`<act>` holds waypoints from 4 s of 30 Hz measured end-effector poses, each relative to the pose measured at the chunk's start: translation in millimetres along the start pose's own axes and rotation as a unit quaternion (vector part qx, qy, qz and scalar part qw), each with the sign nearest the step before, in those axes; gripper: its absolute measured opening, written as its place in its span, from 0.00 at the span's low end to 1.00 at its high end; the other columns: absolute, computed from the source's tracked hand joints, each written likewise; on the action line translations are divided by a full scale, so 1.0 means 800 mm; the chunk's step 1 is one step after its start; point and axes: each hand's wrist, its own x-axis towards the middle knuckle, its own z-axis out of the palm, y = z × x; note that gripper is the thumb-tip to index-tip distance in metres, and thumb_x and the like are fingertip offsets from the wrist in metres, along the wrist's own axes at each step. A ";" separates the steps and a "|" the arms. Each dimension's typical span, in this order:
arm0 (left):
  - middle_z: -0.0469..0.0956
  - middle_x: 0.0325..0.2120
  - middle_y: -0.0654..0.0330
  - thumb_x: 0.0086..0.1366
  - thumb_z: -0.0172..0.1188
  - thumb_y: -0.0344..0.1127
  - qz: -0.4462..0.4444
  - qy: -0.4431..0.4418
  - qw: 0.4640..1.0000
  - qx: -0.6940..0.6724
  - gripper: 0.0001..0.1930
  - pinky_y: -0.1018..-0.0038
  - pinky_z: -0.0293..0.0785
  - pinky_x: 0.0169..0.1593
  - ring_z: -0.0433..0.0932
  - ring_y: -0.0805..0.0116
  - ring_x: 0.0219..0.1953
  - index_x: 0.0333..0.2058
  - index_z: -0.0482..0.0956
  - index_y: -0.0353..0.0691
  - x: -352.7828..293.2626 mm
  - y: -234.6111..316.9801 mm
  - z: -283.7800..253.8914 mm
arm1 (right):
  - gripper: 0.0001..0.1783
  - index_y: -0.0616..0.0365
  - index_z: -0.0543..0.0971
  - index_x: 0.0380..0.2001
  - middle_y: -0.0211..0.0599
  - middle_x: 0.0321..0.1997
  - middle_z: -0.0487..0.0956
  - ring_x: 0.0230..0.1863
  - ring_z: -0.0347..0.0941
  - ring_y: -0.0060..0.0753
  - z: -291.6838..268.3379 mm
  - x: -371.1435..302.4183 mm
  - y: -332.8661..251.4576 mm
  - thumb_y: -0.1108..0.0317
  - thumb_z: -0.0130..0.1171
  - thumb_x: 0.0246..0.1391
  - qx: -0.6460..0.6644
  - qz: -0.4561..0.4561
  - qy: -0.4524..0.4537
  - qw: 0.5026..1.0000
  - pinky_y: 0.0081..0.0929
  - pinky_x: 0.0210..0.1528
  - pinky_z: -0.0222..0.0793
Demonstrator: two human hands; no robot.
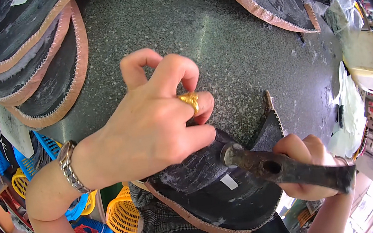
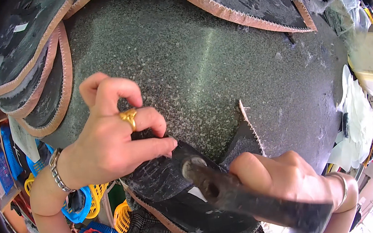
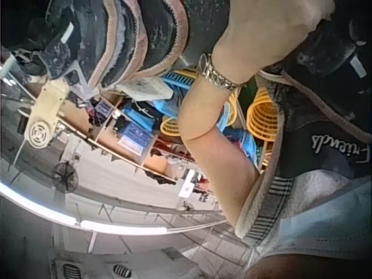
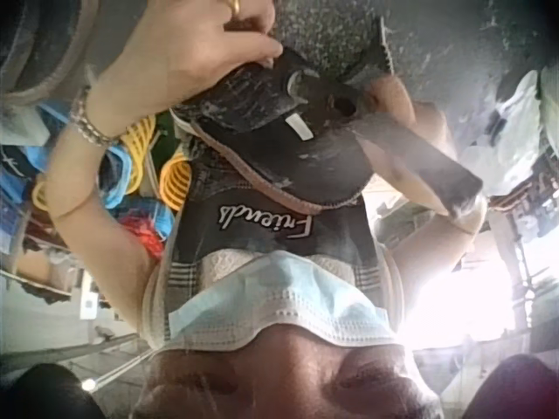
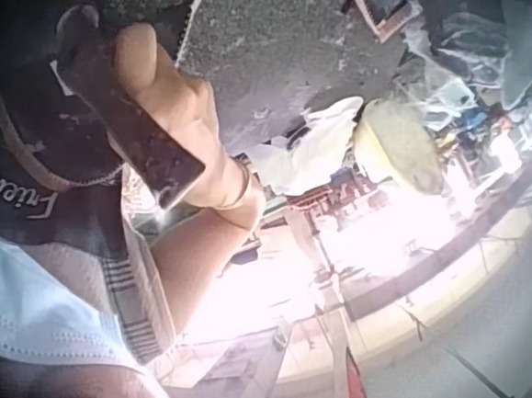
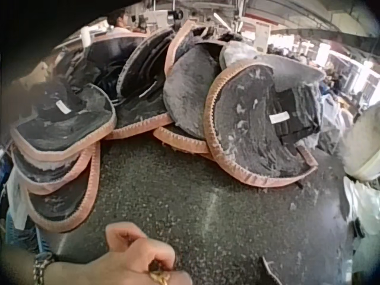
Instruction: Hammering various shoe components to secure them together during assembly.
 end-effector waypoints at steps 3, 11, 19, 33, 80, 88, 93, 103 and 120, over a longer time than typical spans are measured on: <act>0.72 0.25 0.79 0.41 0.65 0.37 -0.008 0.006 1.000 -0.004 0.06 0.57 0.51 0.40 0.60 0.64 0.39 0.22 0.80 0.53 -0.002 0.006 0.000 | 0.10 0.63 0.68 0.28 0.35 0.16 0.68 0.13 0.70 0.37 -0.008 0.016 -0.013 0.72 0.59 0.47 -0.082 -0.022 0.054 0.995 0.30 0.12 0.63; 0.73 0.28 0.79 0.38 0.63 0.35 0.019 0.045 0.998 0.040 0.10 0.60 0.51 0.38 0.61 0.65 0.37 0.25 0.80 0.50 -0.014 0.019 0.006 | 0.11 0.62 0.66 0.29 0.38 0.17 0.66 0.13 0.70 0.40 -0.009 0.028 -0.018 0.70 0.57 0.45 -0.172 -0.017 0.052 0.984 0.35 0.13 0.64; 0.72 0.22 0.78 0.33 0.72 0.36 -0.187 0.091 0.972 -0.106 0.15 0.68 0.52 0.41 0.61 0.64 0.34 0.25 0.82 0.52 -0.021 0.022 0.017 | 0.13 0.63 0.66 0.33 0.40 0.21 0.68 0.15 0.71 0.43 0.003 0.020 0.000 0.70 0.56 0.46 -0.090 0.024 -0.027 0.995 0.33 0.15 0.67; 0.71 0.25 0.79 0.38 0.69 0.36 -0.161 0.062 0.985 0.001 0.13 0.66 0.50 0.41 0.59 0.64 0.35 0.28 0.83 0.52 -0.025 0.039 0.001 | 0.10 0.60 0.66 0.29 0.37 0.18 0.68 0.12 0.69 0.40 -0.004 0.035 -0.026 0.71 0.55 0.44 -0.241 0.040 -0.056 0.968 0.34 0.11 0.63; 0.74 0.26 0.72 0.37 0.67 0.27 -0.269 0.200 0.942 -0.003 0.14 0.65 0.52 0.39 0.63 0.64 0.31 0.27 0.81 0.48 -0.049 0.086 0.042 | 0.14 0.59 0.68 0.28 0.35 0.17 0.67 0.14 0.67 0.37 -0.012 0.053 -0.011 0.67 0.62 0.44 -0.242 -0.054 0.031 0.968 0.31 0.14 0.62; 0.75 0.26 0.73 0.39 0.70 0.33 -0.327 0.141 0.934 -0.017 0.16 0.66 0.52 0.43 0.68 0.66 0.35 0.33 0.83 0.46 -0.021 0.065 0.011 | 0.07 0.56 0.73 0.27 0.37 0.23 0.68 0.19 0.66 0.43 -0.005 0.020 -0.006 0.77 0.58 0.43 -0.212 0.077 -0.015 0.974 0.34 0.20 0.58; 0.75 0.23 0.77 0.41 0.67 0.33 -0.267 0.164 0.950 -0.002 0.13 0.65 0.50 0.42 0.66 0.66 0.36 0.30 0.84 0.50 -0.038 0.064 0.025 | 0.09 0.58 0.72 0.28 0.36 0.23 0.69 0.20 0.68 0.40 -0.016 0.032 -0.013 0.76 0.60 0.41 -0.143 0.108 0.012 0.984 0.33 0.22 0.60; 0.73 0.24 0.79 0.41 0.63 0.35 -0.224 0.081 0.965 0.110 0.14 0.59 0.49 0.40 0.64 0.66 0.38 0.31 0.83 0.54 -0.037 0.079 0.015 | 0.12 0.59 0.66 0.28 0.36 0.18 0.66 0.13 0.68 0.37 -0.008 0.052 -0.022 0.67 0.58 0.44 -0.233 -0.054 0.007 0.971 0.32 0.13 0.64; 0.73 0.23 0.79 0.37 0.63 0.34 -0.186 0.104 0.976 0.053 0.13 0.61 0.49 0.39 0.64 0.66 0.39 0.28 0.83 0.54 -0.060 0.052 0.005 | 0.12 0.59 0.66 0.27 0.37 0.17 0.66 0.12 0.69 0.35 -0.005 0.060 -0.029 0.70 0.58 0.41 -0.176 -0.036 0.002 0.984 0.31 0.11 0.63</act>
